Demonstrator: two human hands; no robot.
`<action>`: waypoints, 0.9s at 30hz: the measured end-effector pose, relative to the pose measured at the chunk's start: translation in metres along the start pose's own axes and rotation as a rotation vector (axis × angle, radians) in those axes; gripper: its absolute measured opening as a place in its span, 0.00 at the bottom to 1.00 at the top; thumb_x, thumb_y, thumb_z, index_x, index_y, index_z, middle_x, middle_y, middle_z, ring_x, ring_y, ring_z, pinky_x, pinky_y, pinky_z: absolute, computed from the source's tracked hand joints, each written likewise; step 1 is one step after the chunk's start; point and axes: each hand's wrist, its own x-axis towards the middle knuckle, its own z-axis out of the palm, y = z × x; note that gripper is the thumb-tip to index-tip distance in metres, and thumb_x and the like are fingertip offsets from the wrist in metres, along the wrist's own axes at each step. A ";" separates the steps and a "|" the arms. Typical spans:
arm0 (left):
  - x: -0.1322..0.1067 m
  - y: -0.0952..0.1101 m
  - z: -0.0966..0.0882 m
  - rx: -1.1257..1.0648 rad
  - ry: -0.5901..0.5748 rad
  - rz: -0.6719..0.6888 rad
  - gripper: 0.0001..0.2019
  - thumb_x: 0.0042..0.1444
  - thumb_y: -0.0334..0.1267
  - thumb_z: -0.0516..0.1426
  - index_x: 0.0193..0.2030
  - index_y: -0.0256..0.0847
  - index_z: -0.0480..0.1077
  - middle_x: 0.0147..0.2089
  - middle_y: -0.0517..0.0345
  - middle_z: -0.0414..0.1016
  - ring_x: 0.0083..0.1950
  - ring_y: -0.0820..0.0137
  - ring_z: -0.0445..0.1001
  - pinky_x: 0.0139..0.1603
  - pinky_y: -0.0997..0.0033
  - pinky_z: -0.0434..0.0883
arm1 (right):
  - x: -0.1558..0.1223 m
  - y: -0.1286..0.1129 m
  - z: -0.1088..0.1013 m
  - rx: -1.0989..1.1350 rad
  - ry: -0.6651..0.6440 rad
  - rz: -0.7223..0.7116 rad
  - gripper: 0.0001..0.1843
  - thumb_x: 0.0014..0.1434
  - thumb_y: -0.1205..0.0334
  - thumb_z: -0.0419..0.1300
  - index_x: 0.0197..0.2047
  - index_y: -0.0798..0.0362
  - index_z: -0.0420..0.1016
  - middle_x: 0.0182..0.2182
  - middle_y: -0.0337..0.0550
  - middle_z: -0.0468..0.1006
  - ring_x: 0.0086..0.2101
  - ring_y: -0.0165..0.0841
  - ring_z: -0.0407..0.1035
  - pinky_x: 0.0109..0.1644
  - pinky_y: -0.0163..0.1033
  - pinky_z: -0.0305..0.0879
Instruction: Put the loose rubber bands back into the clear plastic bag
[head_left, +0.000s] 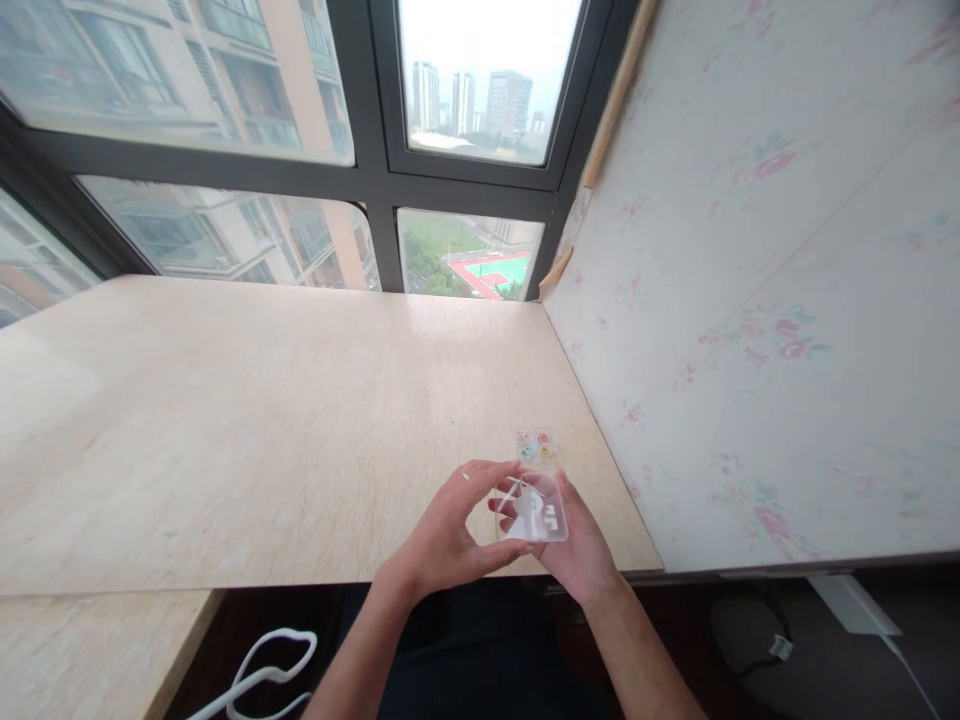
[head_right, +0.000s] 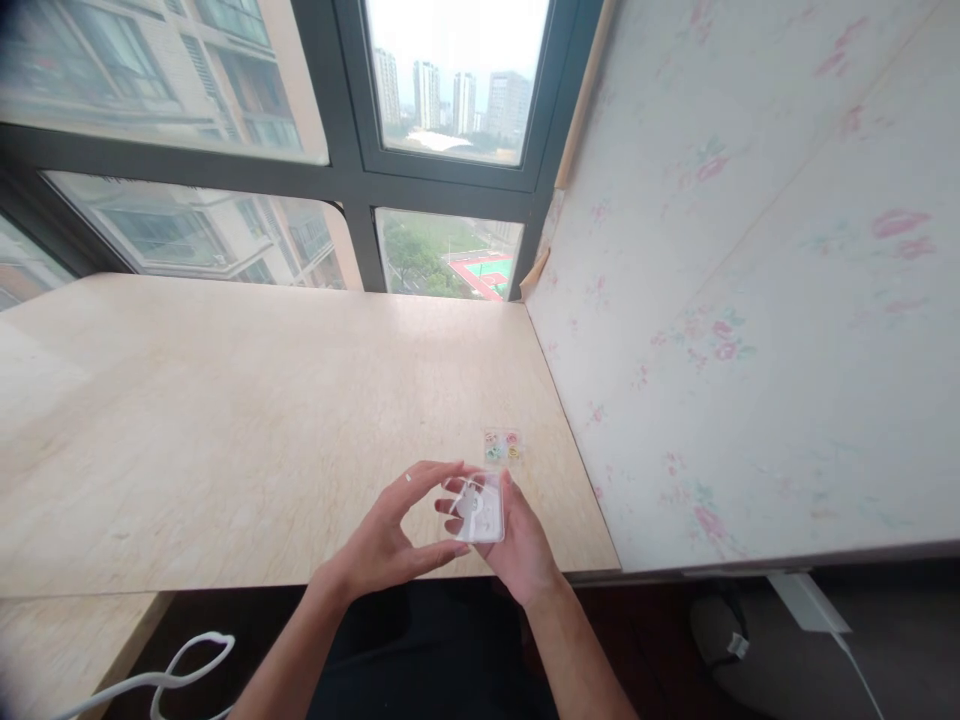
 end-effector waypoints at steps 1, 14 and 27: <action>-0.001 0.000 0.002 0.013 0.021 0.007 0.32 0.51 0.42 0.64 0.63 0.48 0.59 0.58 0.49 0.68 0.58 0.59 0.67 0.59 0.55 0.66 | -0.002 -0.002 -0.001 -0.027 0.023 -0.031 0.33 0.63 0.36 0.42 0.57 0.50 0.69 0.52 0.54 0.74 0.50 0.48 0.70 0.48 0.53 0.69; 0.038 -0.017 0.020 0.174 -0.079 0.042 0.33 0.54 0.44 0.61 0.65 0.47 0.55 0.61 0.47 0.66 0.59 0.57 0.65 0.58 0.52 0.65 | -0.006 -0.027 -0.072 -0.797 -0.004 -0.478 0.43 0.56 0.58 0.66 0.69 0.37 0.48 0.65 0.45 0.59 0.62 0.44 0.56 0.62 0.60 0.56; 0.061 -0.066 0.039 0.116 0.011 -0.021 0.33 0.52 0.50 0.62 0.63 0.46 0.58 0.61 0.46 0.65 0.62 0.58 0.63 0.60 0.51 0.65 | 0.036 -0.018 -0.120 -0.755 0.087 -0.403 0.42 0.56 0.54 0.65 0.69 0.43 0.49 0.63 0.49 0.62 0.63 0.41 0.55 0.66 0.58 0.48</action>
